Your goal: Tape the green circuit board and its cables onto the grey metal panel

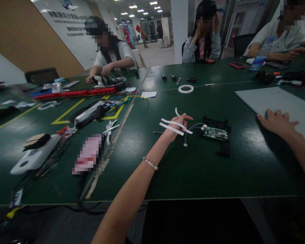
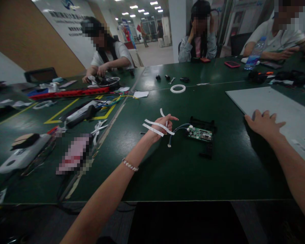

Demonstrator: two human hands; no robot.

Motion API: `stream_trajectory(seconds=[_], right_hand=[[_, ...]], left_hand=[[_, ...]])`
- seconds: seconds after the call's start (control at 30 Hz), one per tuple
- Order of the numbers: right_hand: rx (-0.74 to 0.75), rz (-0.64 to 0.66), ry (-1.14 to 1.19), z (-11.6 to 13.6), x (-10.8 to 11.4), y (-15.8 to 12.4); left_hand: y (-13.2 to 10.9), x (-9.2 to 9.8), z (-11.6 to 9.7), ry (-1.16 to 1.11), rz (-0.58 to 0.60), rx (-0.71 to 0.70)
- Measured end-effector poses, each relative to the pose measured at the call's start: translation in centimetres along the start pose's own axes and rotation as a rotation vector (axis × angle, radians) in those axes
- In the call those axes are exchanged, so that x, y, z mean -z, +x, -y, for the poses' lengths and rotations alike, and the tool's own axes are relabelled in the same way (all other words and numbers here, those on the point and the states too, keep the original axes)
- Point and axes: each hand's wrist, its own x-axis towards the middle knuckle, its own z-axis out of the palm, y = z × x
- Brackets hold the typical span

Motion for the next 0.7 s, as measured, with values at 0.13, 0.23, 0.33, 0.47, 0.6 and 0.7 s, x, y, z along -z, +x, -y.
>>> stream_trajectory(seconds=[0.13, 0.23, 0.33, 0.47, 0.6, 0.7], right_hand=[[-0.049, 0.019, 0.076, 0.5, 0.2, -0.1], [-0.030, -0.008, 0.083, 0.6, 0.1, -0.1], [0.005, -0.022, 0.092, 1.0, -0.1, -0.3], [0.102, -0.048, 0.075, 2.3, 0.2, -0.9], [0.239, -0.066, 0.039, 4.1, 0.6, -1.8], [0.355, -0.109, 0.011, 5.5, 0.8, -2.5]], left_hand=[[0.3, -0.1, 0.5, -0.017, -0.008, -0.023], [0.4, -0.1, 0.8, 0.009, -0.047, -0.029], [0.5, -0.2, 1.1, 0.098, -0.085, -0.030], [1.2, -0.6, 1.9, 0.236, -0.077, -0.028], [1.7, -1.1, 2.7, 0.257, -0.079, -0.065], [1.7, -1.4, 2.7, 0.274, -0.067, -0.098]])
